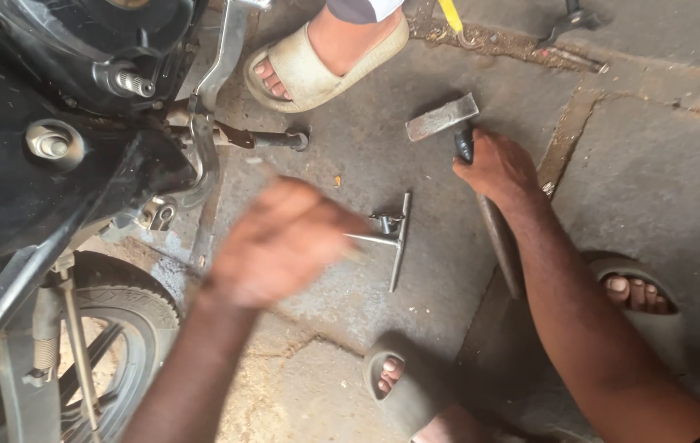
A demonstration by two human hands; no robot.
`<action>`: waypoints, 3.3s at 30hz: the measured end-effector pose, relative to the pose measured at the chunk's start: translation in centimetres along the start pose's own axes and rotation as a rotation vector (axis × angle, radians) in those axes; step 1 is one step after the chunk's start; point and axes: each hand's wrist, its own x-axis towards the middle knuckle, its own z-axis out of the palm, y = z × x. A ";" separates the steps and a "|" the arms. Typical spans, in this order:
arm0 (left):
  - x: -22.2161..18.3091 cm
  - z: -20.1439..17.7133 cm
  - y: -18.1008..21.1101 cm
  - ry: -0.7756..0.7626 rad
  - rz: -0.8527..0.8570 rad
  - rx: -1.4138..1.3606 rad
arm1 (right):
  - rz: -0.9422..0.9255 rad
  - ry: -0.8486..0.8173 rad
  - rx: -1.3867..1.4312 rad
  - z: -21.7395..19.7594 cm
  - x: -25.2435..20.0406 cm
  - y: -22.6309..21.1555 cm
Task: Repairing a motorcycle kickstand or frame area using a hammer and a T-handle wrench.
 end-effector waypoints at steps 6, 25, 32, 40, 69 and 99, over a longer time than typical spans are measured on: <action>1.6 2.6 -2.8 -0.385 -0.130 -1.037 | -0.006 -0.004 -0.004 0.1 0.0 0.1; 1.5 5.0 -5.8 -0.584 -0.391 -1.529 | -0.014 -0.020 -0.016 0.1 0.0 -0.1; 0.4 5.4 -5.5 -0.649 -0.401 -1.470 | -0.070 0.085 0.035 1.5 0.3 0.7; 1.2 5.2 -5.3 -0.517 -0.421 -1.638 | -0.030 0.194 0.129 2.2 0.5 1.5; 0.5 5.2 -4.5 -0.519 -0.404 -1.396 | -0.677 0.194 1.449 5.1 -14.7 -20.7; 1.2 3.9 -6.1 -0.728 -0.375 -1.349 | -0.634 0.103 1.658 7.3 -14.7 -20.7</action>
